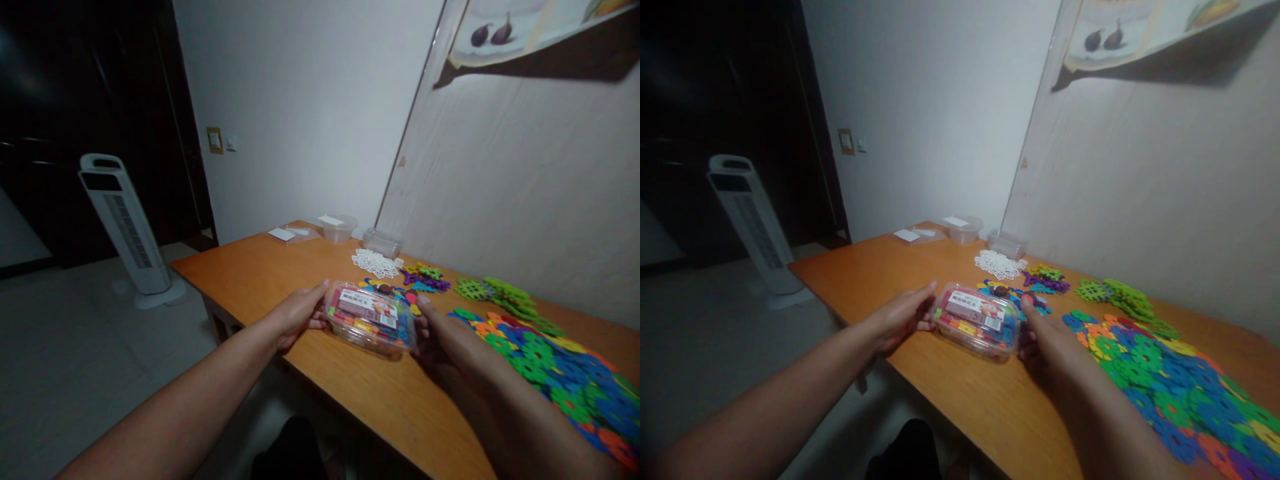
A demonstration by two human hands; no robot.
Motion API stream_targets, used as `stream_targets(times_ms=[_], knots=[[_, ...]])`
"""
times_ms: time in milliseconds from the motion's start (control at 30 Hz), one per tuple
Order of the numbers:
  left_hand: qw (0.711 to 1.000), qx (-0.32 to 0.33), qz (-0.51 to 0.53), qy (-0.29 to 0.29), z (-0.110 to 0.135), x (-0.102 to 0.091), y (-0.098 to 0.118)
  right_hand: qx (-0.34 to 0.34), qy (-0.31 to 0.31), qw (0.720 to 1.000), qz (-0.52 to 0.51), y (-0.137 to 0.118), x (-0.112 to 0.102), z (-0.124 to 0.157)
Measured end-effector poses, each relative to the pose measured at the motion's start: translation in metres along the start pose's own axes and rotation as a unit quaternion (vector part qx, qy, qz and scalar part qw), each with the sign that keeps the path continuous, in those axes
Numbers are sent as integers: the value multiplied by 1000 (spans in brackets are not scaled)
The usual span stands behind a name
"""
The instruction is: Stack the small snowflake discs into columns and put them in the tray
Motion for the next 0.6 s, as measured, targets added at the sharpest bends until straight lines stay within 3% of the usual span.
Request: stream_targets(times_ms=[200,333,533,600], knots=[[1000,-6,-12,21,4,3,0,13,-39,999,15,-1,13,9],[999,11,-14,28,5,7,-1,10,-3,1000,-24,4,18,15],[998,40,-21,35,7,18,-4,-91,71,993,20,0,8,26],[998,48,-23,32,9,25,-5,-94,77,993,-15,-1,5,31]])
Point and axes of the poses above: each hand's wrist, its own z-axis away from the middle knuckle, its own x-axis out of the palm, y = z × x, the point moved 5 cm from there along -z, towards the middle knuckle, and after that the axes turned 13 degrees about y, right-handed, at the moved point
